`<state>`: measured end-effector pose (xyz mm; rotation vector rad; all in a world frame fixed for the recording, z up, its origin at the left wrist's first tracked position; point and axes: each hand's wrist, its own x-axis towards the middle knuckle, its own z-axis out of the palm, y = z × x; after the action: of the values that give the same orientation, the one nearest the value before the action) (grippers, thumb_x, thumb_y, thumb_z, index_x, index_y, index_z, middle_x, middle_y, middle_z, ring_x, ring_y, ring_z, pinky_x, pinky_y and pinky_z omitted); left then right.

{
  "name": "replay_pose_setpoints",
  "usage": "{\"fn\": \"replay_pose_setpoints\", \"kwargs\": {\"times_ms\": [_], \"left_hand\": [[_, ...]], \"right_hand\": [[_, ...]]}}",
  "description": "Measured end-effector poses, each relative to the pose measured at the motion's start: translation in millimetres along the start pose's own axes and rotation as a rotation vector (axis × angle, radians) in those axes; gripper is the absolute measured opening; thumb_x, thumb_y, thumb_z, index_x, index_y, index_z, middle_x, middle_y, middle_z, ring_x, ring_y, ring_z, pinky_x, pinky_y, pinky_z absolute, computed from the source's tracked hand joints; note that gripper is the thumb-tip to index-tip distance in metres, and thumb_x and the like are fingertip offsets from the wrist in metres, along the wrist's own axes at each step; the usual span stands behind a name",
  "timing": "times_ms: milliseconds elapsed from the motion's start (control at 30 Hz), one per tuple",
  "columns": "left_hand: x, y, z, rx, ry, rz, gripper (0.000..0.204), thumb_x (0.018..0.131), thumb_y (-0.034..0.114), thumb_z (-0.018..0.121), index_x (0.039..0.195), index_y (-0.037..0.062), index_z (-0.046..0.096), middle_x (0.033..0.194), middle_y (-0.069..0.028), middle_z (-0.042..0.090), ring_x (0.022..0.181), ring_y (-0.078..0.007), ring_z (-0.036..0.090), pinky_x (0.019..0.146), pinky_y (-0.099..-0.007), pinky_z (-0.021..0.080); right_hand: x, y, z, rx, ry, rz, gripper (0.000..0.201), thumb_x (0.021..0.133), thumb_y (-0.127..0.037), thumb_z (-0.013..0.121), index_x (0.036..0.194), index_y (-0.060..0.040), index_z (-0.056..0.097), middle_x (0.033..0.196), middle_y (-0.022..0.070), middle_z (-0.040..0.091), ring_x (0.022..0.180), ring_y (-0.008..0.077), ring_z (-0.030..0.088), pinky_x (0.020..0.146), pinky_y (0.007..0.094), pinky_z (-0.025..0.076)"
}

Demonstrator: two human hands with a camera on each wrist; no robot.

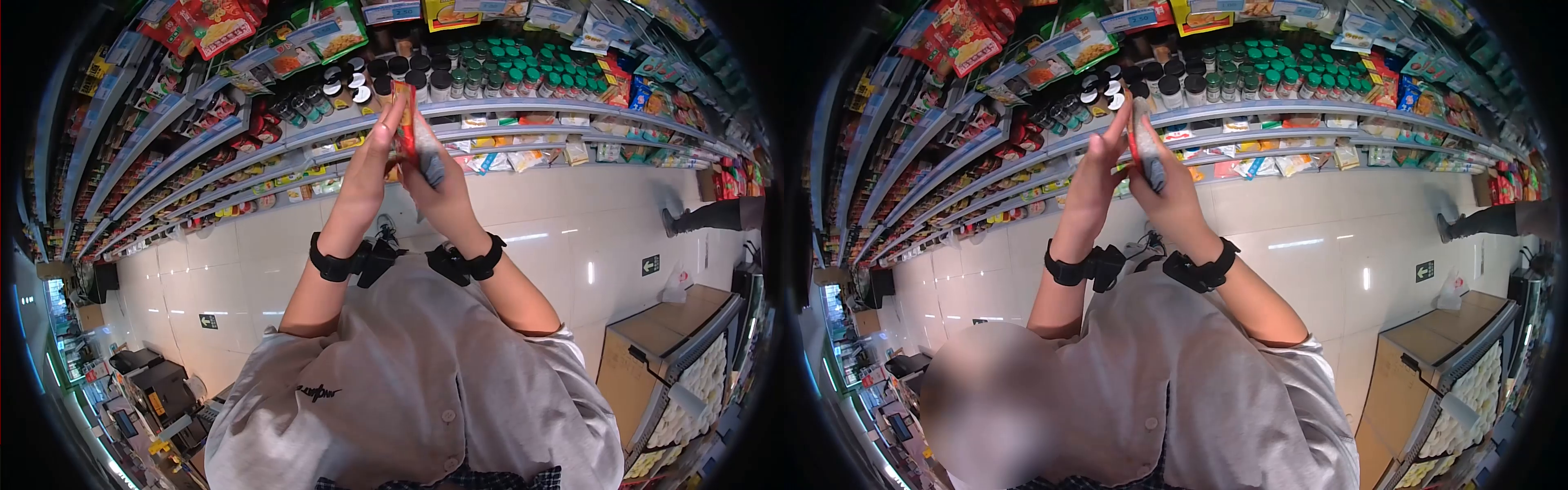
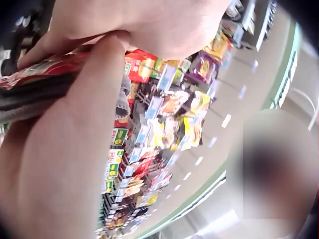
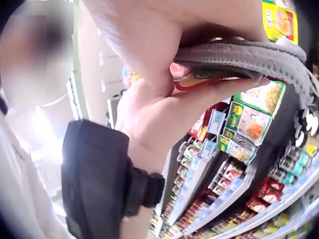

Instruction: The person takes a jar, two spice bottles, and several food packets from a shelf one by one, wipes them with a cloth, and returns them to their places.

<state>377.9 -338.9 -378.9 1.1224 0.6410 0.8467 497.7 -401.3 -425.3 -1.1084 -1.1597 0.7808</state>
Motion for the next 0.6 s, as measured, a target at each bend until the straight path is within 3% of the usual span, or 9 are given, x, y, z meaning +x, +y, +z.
{"fn": "replay_pose_setpoints", "kwargs": {"times_ms": [67, 100, 133, 200, 300, 400, 467, 533, 600], "left_hand": [[-2.9, -6.6, -4.6, 0.585, 0.071, 0.212, 0.066, 0.102, 0.049, 0.043, 0.153, 0.0096, 0.028, 0.143, -0.0111, 0.050, 0.118, -0.0155, 0.056, 0.097, -0.0283, 0.043], [-2.3, -12.2, -2.9, 0.474, 0.217, 0.277, 0.059, 0.101, 0.038, 0.050, 0.148, 0.0048, 0.037, 0.132, -0.0131, 0.058, 0.111, -0.0167, 0.061, 0.094, -0.0281, 0.047], [-5.5, -15.9, -7.7, 0.473, 0.224, 0.280, 0.059, 0.101, 0.038, 0.050, 0.148, 0.0048, 0.037, 0.132, -0.0131, 0.058, 0.111, -0.0167, 0.061, 0.094, -0.0281, 0.047], [-19.3, -21.4, -18.5, -0.304, 0.146, -0.126, 0.053, 0.100, 0.036, 0.051, 0.139, -0.0009, 0.045, 0.125, -0.0148, 0.061, 0.112, -0.0191, 0.062, 0.091, -0.0305, 0.051], [-31.5, -25.1, -16.1, -0.364, 0.177, -0.170, 0.049, 0.101, 0.036, 0.049, 0.131, -0.0033, 0.049, 0.124, -0.0150, 0.061, 0.111, -0.0201, 0.062, 0.092, -0.0333, 0.053], [-33.6, -26.7, -16.4, -0.347, 0.251, -0.137, 0.051, 0.102, 0.039, 0.046, 0.132, -0.0025, 0.046, 0.125, -0.0154, 0.060, 0.110, -0.0209, 0.063, 0.094, -0.0346, 0.052], [-33.0, -29.2, -23.3, -0.427, 0.215, -0.024, 0.052, 0.103, 0.041, 0.044, 0.132, -0.0020, 0.045, 0.128, -0.0172, 0.059, 0.111, -0.0237, 0.063, 0.093, -0.0369, 0.053], [-36.9, -26.9, -25.3, -0.339, 0.190, 0.004, 0.056, 0.103, 0.043, 0.042, 0.135, -0.0020, 0.043, 0.130, -0.0161, 0.057, 0.114, -0.0231, 0.061, 0.096, -0.0364, 0.051], [-39.4, -30.7, -17.3, -0.122, 0.090, 0.027, 0.061, 0.102, 0.048, 0.041, 0.138, -0.0017, 0.040, 0.133, -0.0141, 0.055, 0.120, -0.0217, 0.057, 0.100, -0.0367, 0.047]], "right_hand": [[-4.8, -11.2, -22.2, 0.537, -0.002, 0.319, 0.046, 0.095, -0.012, 0.058, 0.139, -0.0026, 0.046, 0.132, 0.0111, 0.058, 0.119, 0.0207, 0.057, 0.101, 0.0336, 0.044], [-6.5, -17.9, -30.2, 0.534, -0.013, 0.321, 0.046, 0.095, -0.012, 0.058, 0.139, -0.0026, 0.046, 0.132, 0.0111, 0.058, 0.119, 0.0207, 0.057, 0.101, 0.0336, 0.044], [-8.7, -25.0, -36.6, 0.642, -0.009, 0.397, 0.042, 0.096, -0.013, 0.059, 0.135, -0.0029, 0.049, 0.127, 0.0079, 0.061, 0.114, 0.0178, 0.059, 0.099, 0.0318, 0.044], [-15.3, -25.4, -39.2, 0.750, -0.008, 0.484, 0.038, 0.097, -0.013, 0.060, 0.132, -0.0032, 0.052, 0.121, 0.0046, 0.063, 0.110, 0.0148, 0.060, 0.098, 0.0300, 0.045], [-22.9, -18.6, -37.8, 0.604, -0.177, 0.536, 0.041, 0.096, -0.021, 0.062, 0.132, -0.0040, 0.052, 0.123, 0.0061, 0.062, 0.111, 0.0143, 0.059, 0.097, 0.0299, 0.045], [-24.4, -18.5, -43.0, 0.733, -0.026, 0.650, 0.040, 0.098, -0.026, 0.059, 0.131, -0.0041, 0.053, 0.123, 0.0064, 0.062, 0.111, 0.0138, 0.059, 0.098, 0.0304, 0.044], [-22.9, -12.9, -52.9, 0.501, 0.175, 0.485, 0.038, 0.100, -0.029, 0.056, 0.129, -0.0038, 0.056, 0.123, 0.0052, 0.062, 0.111, 0.0148, 0.058, 0.097, 0.0312, 0.044], [-16.5, -28.2, -54.0, 0.456, 0.152, 0.411, 0.039, 0.100, -0.027, 0.056, 0.129, -0.0013, 0.056, 0.128, 0.0095, 0.061, 0.118, 0.0183, 0.056, 0.101, 0.0325, 0.042], [-5.3, -26.8, -42.3, -0.081, 0.031, -0.098, 0.041, 0.099, -0.023, 0.057, 0.133, -0.0007, 0.053, 0.135, 0.0156, 0.057, 0.127, 0.0263, 0.052, 0.106, 0.0367, 0.040]]}}
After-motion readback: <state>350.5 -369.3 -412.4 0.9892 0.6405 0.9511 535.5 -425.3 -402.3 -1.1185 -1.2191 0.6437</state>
